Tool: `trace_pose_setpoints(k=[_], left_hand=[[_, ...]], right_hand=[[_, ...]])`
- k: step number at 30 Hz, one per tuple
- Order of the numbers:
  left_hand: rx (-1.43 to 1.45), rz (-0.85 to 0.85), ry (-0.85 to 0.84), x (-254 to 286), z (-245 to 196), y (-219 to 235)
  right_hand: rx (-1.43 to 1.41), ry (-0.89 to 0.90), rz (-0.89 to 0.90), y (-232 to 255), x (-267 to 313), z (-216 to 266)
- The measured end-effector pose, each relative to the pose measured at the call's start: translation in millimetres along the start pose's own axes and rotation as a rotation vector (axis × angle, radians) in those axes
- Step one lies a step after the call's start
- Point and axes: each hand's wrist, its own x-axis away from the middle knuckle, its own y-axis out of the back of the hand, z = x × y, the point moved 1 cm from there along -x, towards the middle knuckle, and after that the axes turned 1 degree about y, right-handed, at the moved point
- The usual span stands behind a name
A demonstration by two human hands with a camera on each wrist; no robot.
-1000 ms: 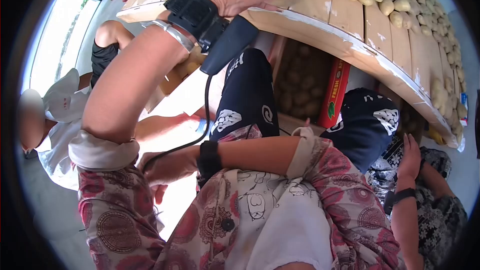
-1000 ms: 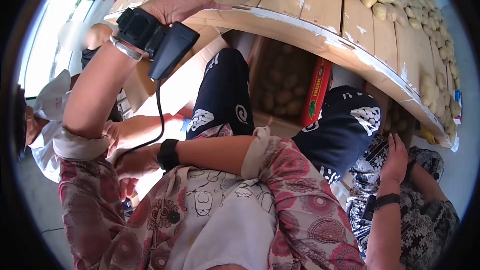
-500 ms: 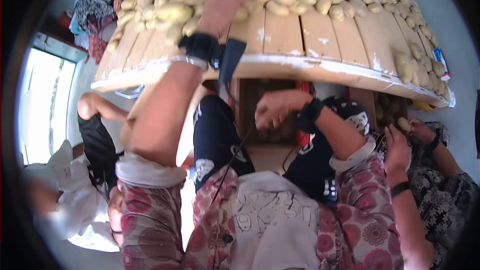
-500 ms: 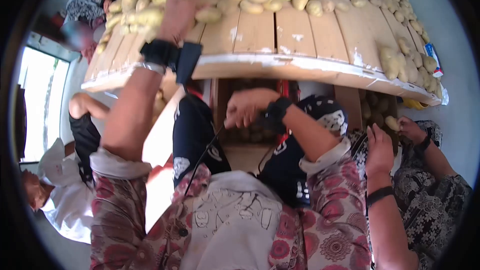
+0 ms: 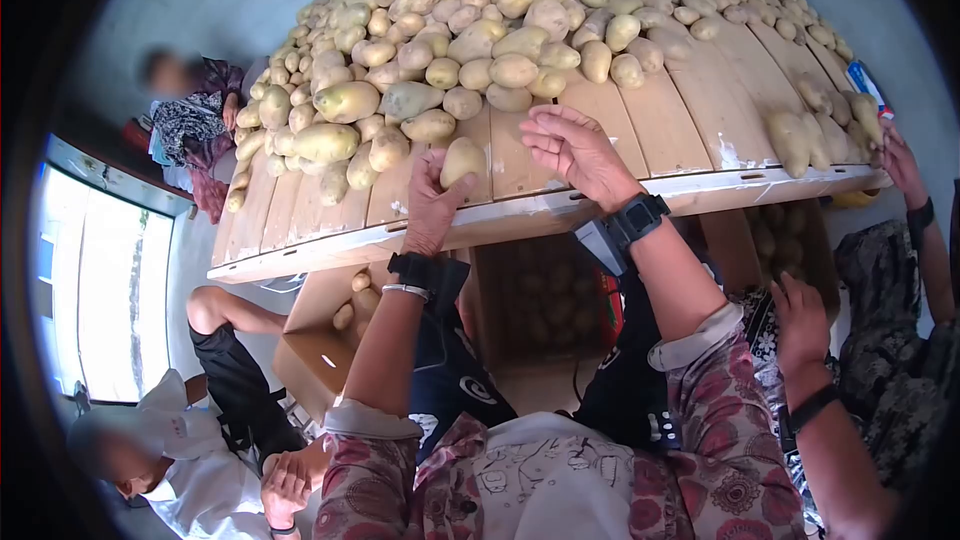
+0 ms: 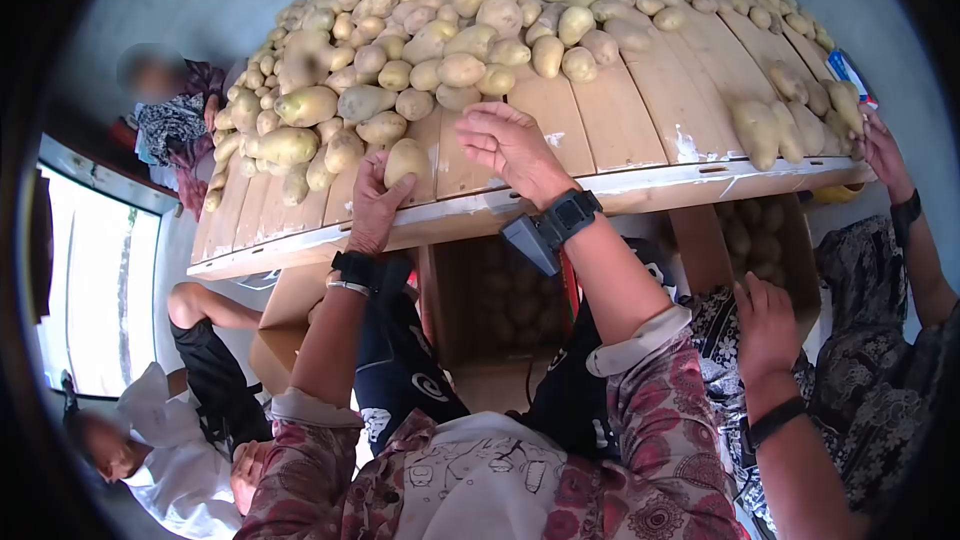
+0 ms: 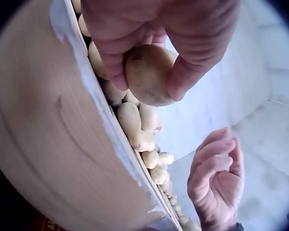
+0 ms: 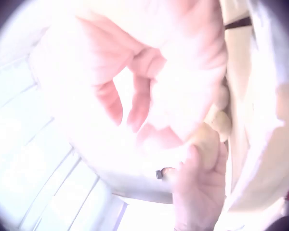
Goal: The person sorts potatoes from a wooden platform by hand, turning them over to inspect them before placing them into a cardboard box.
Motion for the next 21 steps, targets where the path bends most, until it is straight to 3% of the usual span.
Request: trace_pose_setpoints(k=[1,3,5,7,9,10,11,13,15,16,17,18,19,20,21], left_hand=[[-0.004,0.006,-0.008,-2.2,1.3,0.5],[0.170,-0.048,0.215,-1.1,3.5,4.0],[0.120,-0.022,0.228,-0.6,2.5,1.1],[0.105,-0.050,0.252,-6.1,0.9,0.9],[0.081,-0.121,0.213,-17.7,13.6,-5.4],[0.065,-0.160,0.201,-22.6,13.9,-13.5],[0.211,-0.043,0.205,-25.4,-11.6,-29.8],[0.293,-0.010,0.154,-40.7,-36.7,-53.3],[0.368,-0.032,0.058,-59.2,-77.4,-72.8],[0.362,-0.033,0.060,-68.6,-94.1,-77.4],[0.360,0.027,0.015,-77.9,-111.3,-81.7],[0.360,0.087,-0.033,-83.2,-123.8,-87.1],[0.359,0.088,-0.035,-83.8,-130.4,-93.4],[0.405,0.085,-0.051,-84.0,-135.5,-99.4],[0.448,0.085,-0.067,-85.2,-137.4,-103.5]], right_hand=[[-0.002,0.010,0.003,0.8,-1.6,-1.2],[0.002,-0.040,-0.074,0.3,-1.5,-10.3],[-0.009,-0.050,-0.030,2.6,3.9,-13.4],[-0.074,-0.049,0.153,11.7,-7.0,-27.7],[0.052,-0.151,0.027,-6.6,-2.2,-28.6],[-0.024,-0.183,0.115,-15.4,1.2,-24.7],[-0.069,-0.256,0.108,-22.8,5.1,-16.4],[-0.031,-0.218,0.139,-12.2,4.6,-20.8],[-0.110,-0.137,0.027,0.1,4.8,-33.9],[-0.072,-0.123,0.073,-2.7,6.8,-41.2],[-0.027,-0.167,0.248,-15.0,21.5,-43.9],[0.077,-0.355,0.400,-37.0,43.5,-36.3],[0.076,-0.350,0.681,-57.2,64.5,-36.2],[-0.130,-0.488,0.708,-72.2,77.9,-50.3],[-0.050,-0.489,0.842,-79.7,97.4,-54.9]])
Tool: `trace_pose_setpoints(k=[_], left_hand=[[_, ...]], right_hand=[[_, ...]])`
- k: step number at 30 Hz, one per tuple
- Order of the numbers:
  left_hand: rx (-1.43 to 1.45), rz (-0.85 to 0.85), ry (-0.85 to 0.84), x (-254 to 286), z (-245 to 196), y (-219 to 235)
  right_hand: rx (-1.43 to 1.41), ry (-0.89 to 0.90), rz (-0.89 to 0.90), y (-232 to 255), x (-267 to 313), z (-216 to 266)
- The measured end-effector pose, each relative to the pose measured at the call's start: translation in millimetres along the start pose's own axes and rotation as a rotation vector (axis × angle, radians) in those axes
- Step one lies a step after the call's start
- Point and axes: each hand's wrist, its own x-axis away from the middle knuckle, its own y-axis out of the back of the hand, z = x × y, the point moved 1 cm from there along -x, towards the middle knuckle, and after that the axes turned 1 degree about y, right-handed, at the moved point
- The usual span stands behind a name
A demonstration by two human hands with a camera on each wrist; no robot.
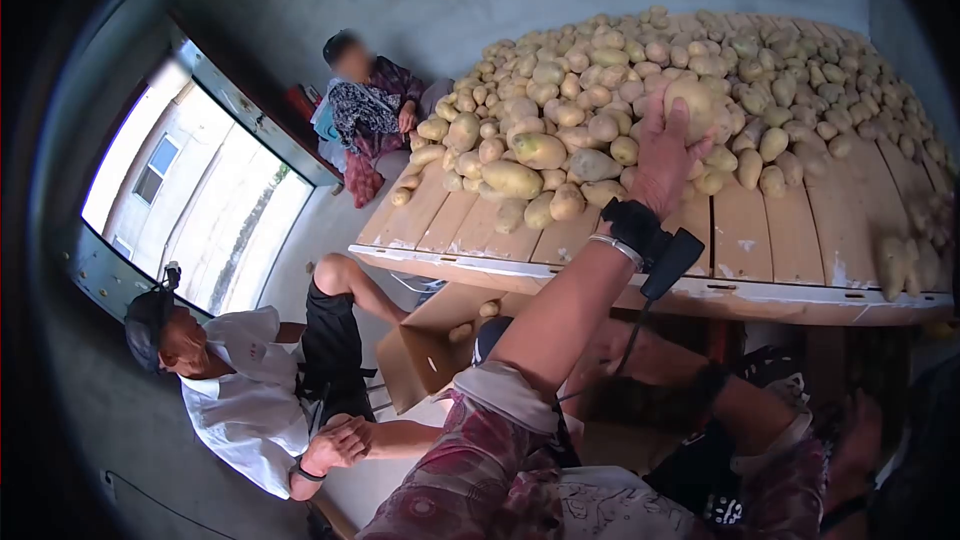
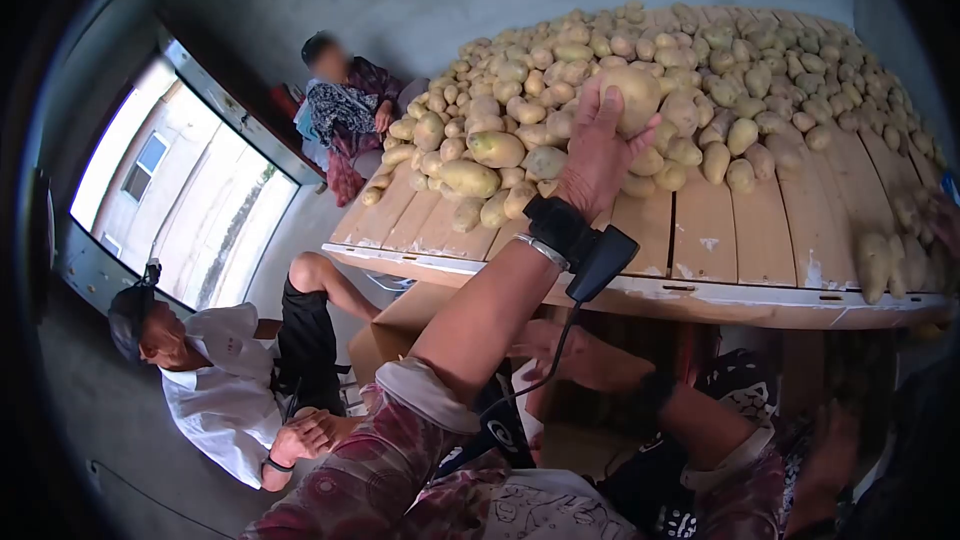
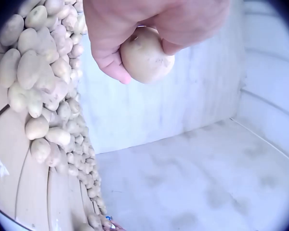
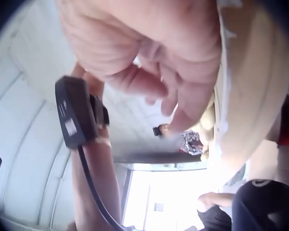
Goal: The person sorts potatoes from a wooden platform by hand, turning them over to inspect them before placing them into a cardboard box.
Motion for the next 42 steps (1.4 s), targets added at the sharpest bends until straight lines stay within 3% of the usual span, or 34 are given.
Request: trace_pose_setpoints(k=[2,3,4,6,7,8,10,11,15,17,18,20,21,22,24,25,27,28,29,30,32,34,36,38,39,41,42], left_hand=[[0.060,-0.003,0.042,2.2,9.1,-1.7],[0.122,-0.012,0.084,3.7,14.6,-0.4],[0.120,-0.013,0.089,2.4,17.2,3.6],[0.144,-0.046,0.090,-0.5,18.7,14.8],[0.147,-0.046,0.095,1.3,18.6,19.0],[0.103,-0.042,0.084,2.6,16.4,24.3],[0.057,-0.034,0.064,3.1,8.3,33.6],[0.043,-0.037,0.045,6.2,6.1,38.7],[0.075,-0.104,0.057,14.2,0.7,77.1],[0.056,-0.101,0.072,26.0,-8.2,93.6],[0.039,-0.091,0.086,32.9,-9.7,99.5],[-0.015,-0.089,0.086,51.1,-4.0,108.8],[-0.264,-0.149,0.074,61.4,2.2,114.6],[-0.509,-0.214,0.059,71.1,10.6,123.7],[-0.561,-0.200,0.009,89.5,24.7,140.2],[-0.804,-0.200,-0.143,97.3,25.9,145.4],[-1.154,-0.219,-0.396,106.9,28.1,157.4],[-1.152,-0.221,-0.397,111.7,26.4,157.6],[-1.184,-0.248,-0.368,116.3,24.3,158.8],[-1.218,-0.274,-0.338,120.5,23.1,160.2],[-1.228,-0.335,-0.300,129.9,36.9,181.5],[-1.230,-0.394,-0.265,129.3,46.7,195.5],[-1.286,-0.428,-0.346,127.2,50.3,200.1],[-1.270,-0.483,-0.320,126.8,54.3,196.6],[-1.255,-0.531,-0.308,123.3,56.0,192.9],[-1.265,-0.538,-0.288,119.9,57.3,183.1],[-1.275,-0.550,-0.264,119.5,59.2,179.8]], right_hand=[[0.208,-0.051,0.231,-35.1,7.4,-22.8],[0.101,-0.194,0.255,-49.5,17.3,-24.1],[0.097,-0.191,0.255,-49.8,14.9,-38.9],[0.427,-0.168,0.557,-38.3,4.1,-82.8],[0.443,-0.244,0.441,-32.6,3.6,-96.6],[0.442,-0.241,0.435,-27.1,5.6,-103.0],[0.312,-0.449,0.221,-26.4,2.2,-89.9],[0.144,-0.464,0.036,-27.2,5.5,-79.5],[0.339,-0.345,0.168,12.2,7.3,-43.8],[0.374,-0.470,-0.038,24.5,16.1,-40.7],[0.379,-0.473,-0.044,32.6,18.8,-49.8],[0.376,-0.666,-0.207,56.4,17.1,-96.8],[0.320,-0.814,-0.221,62.3,14.8,-120.3],[0.321,-0.813,-0.222,58.9,15.3,-124.2],[-0.138,-0.678,0.123,45.8,18.1,-127.2],[0.016,-0.737,0.159,42.2,10.8,-121.6],[-0.006,-0.679,0.187,62.4,10.0,-119.4],[-0.037,-0.622,0.209,61.0,8.3,-108.9],[0.280,-0.615,0.230,63.4,8.4,-91.3],[0.280,-0.615,0.230,59.6,6.6,-74.1],[0.366,-0.587,-0.062,56.4,1.5,-47.0],[0.574,-0.547,-0.163,48.2,-9.9,-12.8],[0.470,-0.337,-0.276,50.0,-10.0,20.6],[0.299,-0.040,-0.453,64.6,-8.6,37.5],[0.301,-0.040,-0.457,73.3,-8.7,43.0],[0.180,0.333,-0.685,91.5,-12.7,49.1],[0.179,0.333,-0.686,96.9,-15.9,47.2]])
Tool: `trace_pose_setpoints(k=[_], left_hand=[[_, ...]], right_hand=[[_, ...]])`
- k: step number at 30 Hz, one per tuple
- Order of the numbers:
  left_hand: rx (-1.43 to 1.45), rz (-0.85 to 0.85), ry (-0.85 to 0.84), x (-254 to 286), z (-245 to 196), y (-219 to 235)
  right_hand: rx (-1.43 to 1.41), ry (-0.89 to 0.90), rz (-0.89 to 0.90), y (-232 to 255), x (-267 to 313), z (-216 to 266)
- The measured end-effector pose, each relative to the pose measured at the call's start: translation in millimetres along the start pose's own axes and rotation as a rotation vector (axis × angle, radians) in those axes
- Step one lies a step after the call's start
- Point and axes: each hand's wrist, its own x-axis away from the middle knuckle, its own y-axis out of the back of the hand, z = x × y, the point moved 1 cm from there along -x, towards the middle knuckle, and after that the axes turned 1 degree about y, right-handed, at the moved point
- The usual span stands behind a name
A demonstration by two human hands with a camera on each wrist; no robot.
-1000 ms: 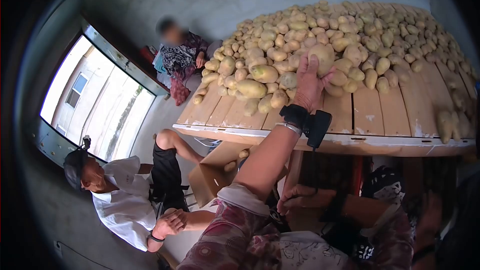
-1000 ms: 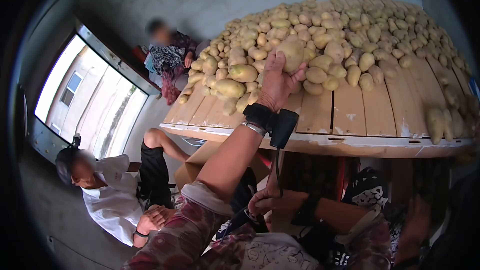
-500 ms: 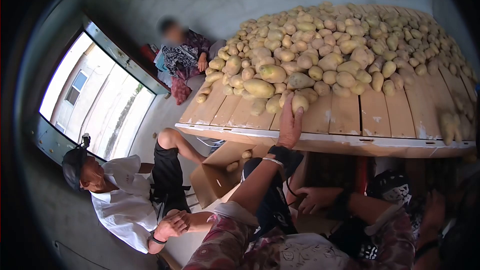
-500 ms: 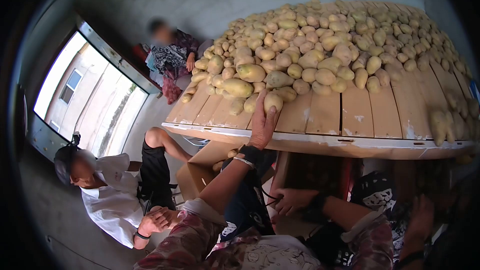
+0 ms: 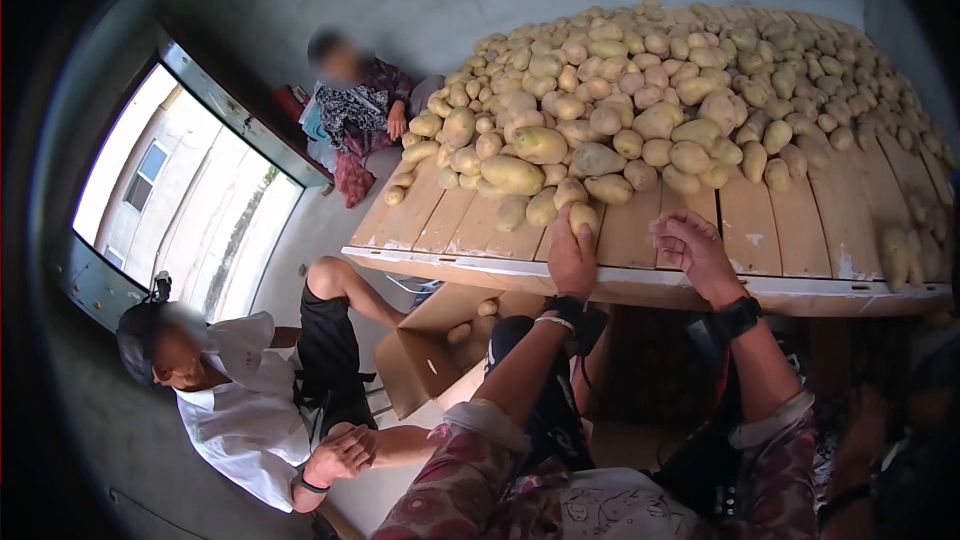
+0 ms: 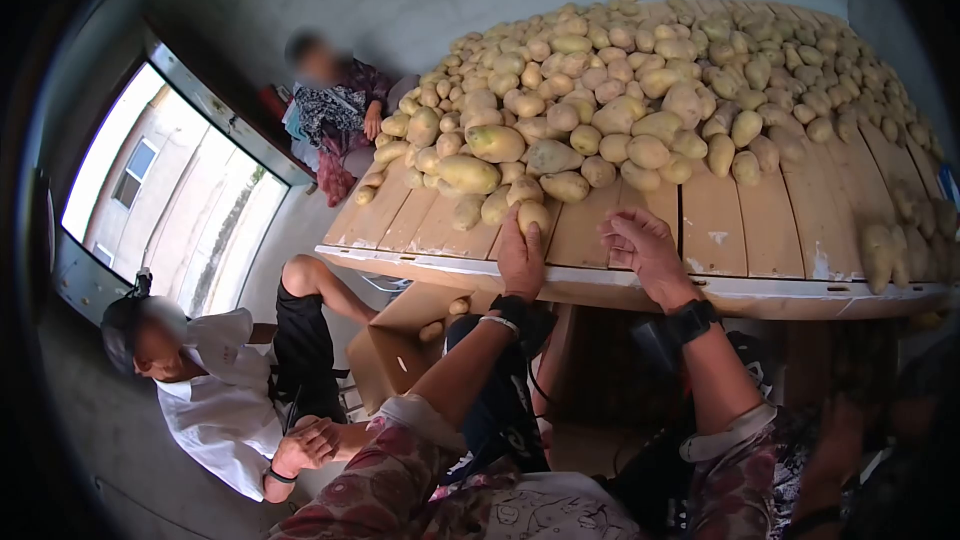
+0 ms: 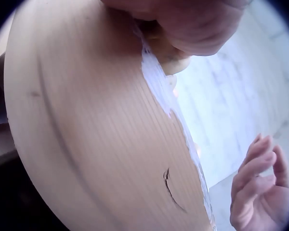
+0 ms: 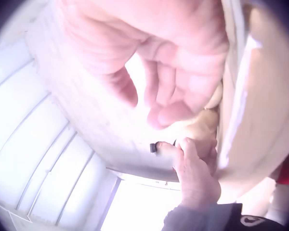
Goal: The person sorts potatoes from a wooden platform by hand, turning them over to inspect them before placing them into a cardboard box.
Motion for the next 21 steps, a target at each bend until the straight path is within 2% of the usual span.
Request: trace_pose_setpoints(k=[1,2,3,6,8,9,10,11,13,15,16,18,19,21], left_hand=[[0.000,0.001,0.000,1.4,-2.5,-2.1],[-0.111,0.006,-0.067,2.6,-5.4,-3.5],[-0.225,0.012,-0.135,3.7,-9.4,-2.8],[-0.170,0.102,-0.225,5.6,-16.8,1.6],[-0.176,0.052,-0.244,4.6,-13.7,-0.1],[-0.131,0.069,-0.110,4.8,-9.0,-1.2],[-0.085,0.085,0.025,5.3,-4.0,-2.4],[-0.086,0.088,0.024,3.8,-0.4,-3.7],[0.092,0.082,0.115,0.9,10.3,-6.5],[0.187,0.133,0.098,0.6,16.9,-6.4],[0.283,0.187,0.080,1.0,17.7,-6.3],[0.246,0.192,0.064,3.6,11.2,-2.4],[0.208,0.194,0.049,3.2,6.0,0.8],[0.180,0.243,0.057,1.1,11.5,0.8]], right_hand=[[-0.017,0.019,-0.072,1.8,-4.2,-3.3],[-0.035,0.040,-0.144,3.7,-6.9,-5.7],[-0.039,0.039,-0.144,-2.2,-7.4,-6.2],[0.055,0.036,-0.183,-13.9,-12.2,-11.4],[0.395,0.181,-0.194,-6.8,-25.5,-26.8],[0.622,0.335,-0.206,-6.9,-27.4,-29.0],[0.620,0.332,-0.206,-6.7,-29.5,-33.3],[0.603,0.326,-0.200,-6.4,-32.1,-37.1],[0.586,0.321,-0.193,-15.7,-29.0,-31.8],[0.442,0.125,-0.143,-24.2,-23.0,-25.9],[0.443,0.126,-0.144,-25.2,-22.4,-26.9],[0.379,0.018,-0.106,-25.5,-23.4,-34.2],[0.381,0.019,-0.106,-21.4,-26.4,-39.9],[0.494,0.146,0.005,-15.5,-30.2,-45.4]])
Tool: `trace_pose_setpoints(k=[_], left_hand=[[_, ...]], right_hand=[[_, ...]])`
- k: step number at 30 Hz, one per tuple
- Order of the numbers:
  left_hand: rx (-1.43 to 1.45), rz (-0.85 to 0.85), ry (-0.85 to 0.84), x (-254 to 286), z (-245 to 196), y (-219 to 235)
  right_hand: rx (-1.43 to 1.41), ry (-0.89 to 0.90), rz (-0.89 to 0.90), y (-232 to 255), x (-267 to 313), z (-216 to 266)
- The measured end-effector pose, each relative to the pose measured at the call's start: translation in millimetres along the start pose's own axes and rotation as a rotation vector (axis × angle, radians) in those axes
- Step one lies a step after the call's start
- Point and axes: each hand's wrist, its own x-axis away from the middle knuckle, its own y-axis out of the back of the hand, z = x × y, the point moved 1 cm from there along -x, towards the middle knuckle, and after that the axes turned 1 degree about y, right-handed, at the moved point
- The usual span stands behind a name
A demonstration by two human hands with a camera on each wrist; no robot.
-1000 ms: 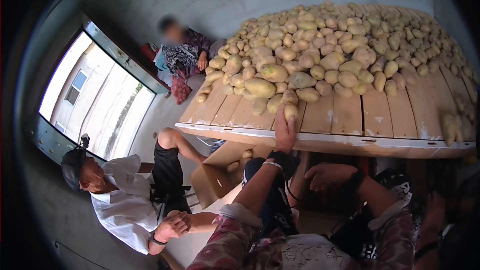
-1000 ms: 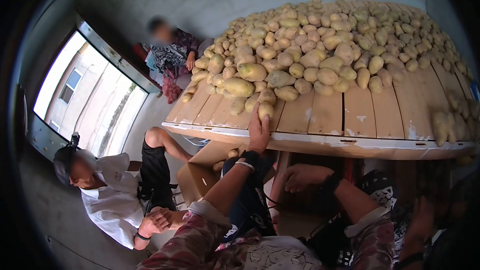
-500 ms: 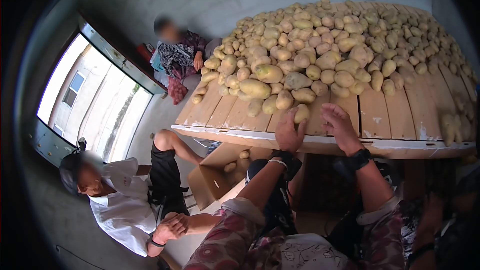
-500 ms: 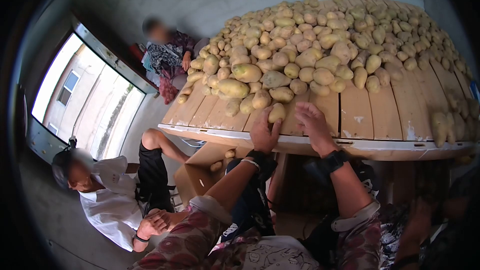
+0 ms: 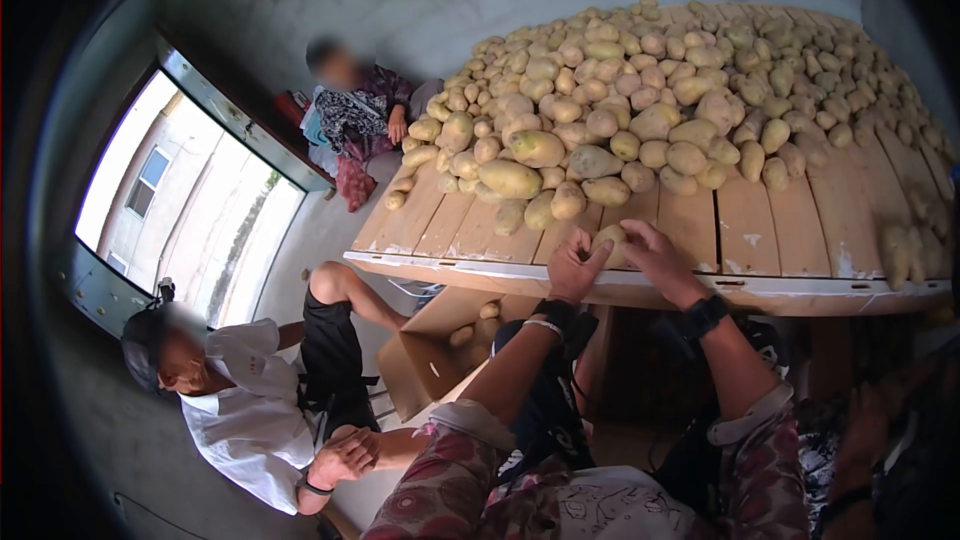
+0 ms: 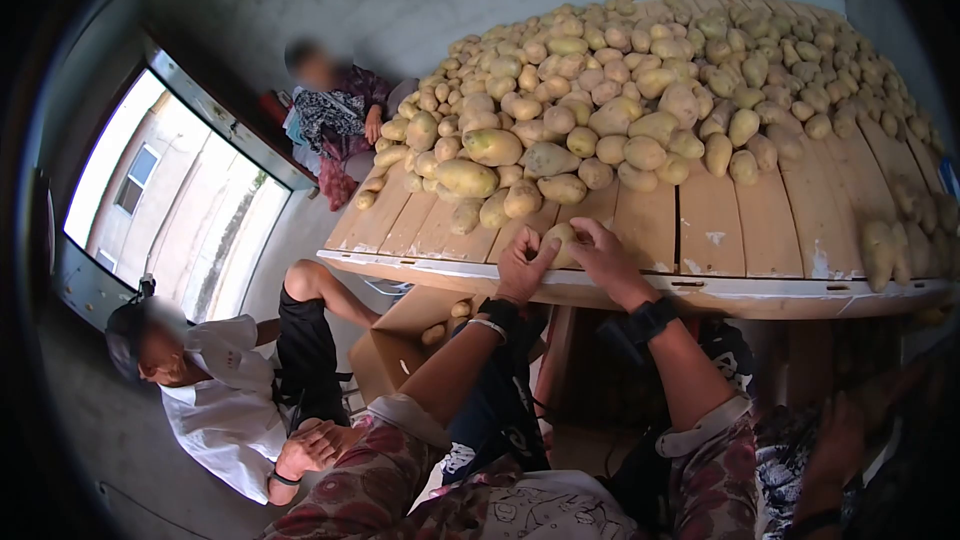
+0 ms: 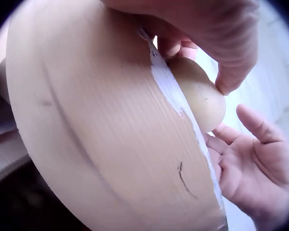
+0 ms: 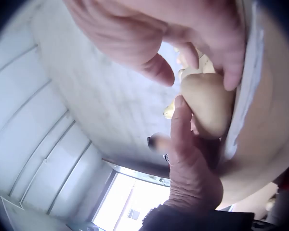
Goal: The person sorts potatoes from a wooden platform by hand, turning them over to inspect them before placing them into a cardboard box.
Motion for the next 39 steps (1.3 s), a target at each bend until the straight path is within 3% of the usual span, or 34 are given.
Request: trace_pose_setpoints(k=[7,9,14,16,17,19,21,24,26,27,30,32,35,39], left_hand=[[0.129,0.334,-0.013,-7.1,8.2,12.9],[0.402,0.472,0.127,-9.4,6.4,14.3],[0.430,0.551,0.187,-9.1,-5.8,20.3],[0.386,0.594,0.245,-9.2,-5.9,26.4],[0.397,0.599,0.248,-7.8,-6.2,25.9],[0.540,0.531,0.267,-6.3,-11.4,22.2],[0.587,0.550,0.248,-5.0,-12.1,23.8],[0.607,0.479,0.303,-4.3,-12.7,17.6],[0.459,0.660,0.240,-7.3,-4.2,15.7],[0.459,0.663,0.237,-7.2,-5.3,14.5],[0.436,0.555,0.184,-5.1,-4.8,15.7],[0.499,0.459,0.186,-5.0,-0.6,11.1],[0.564,0.400,0.172,-4.0,-0.2,7.4],[0.559,0.443,0.134,-2.3,9.4,4.5]], right_hand=[[0.122,0.029,-0.062,1.1,2.6,12.4],[0.078,0.037,-0.092,2.3,3.3,6.3],[0.067,0.033,-0.108,6.8,7.1,12.4],[0.113,-0.023,-0.035,6.6,11.7,23.0],[0.121,-0.031,-0.040,6.0,12.3,21.4],[0.058,0.152,-0.003,5.0,11.5,22.0],[0.055,0.102,0.038,3.3,13.5,23.9],[0.182,0.165,0.032,1.3,13.1,28.4],[0.154,0.251,0.073,0.8,11.2,24.4],[0.155,0.254,0.070,1.7,10.0,22.0],[-0.069,0.216,0.071,0.2,7.5,15.3],[0.132,0.146,-0.088,1.8,10.7,11.0],[0.279,0.048,-0.030,-0.4,12.7,13.9],[0.341,0.019,-0.037,-2.5,15.0,20.7]])
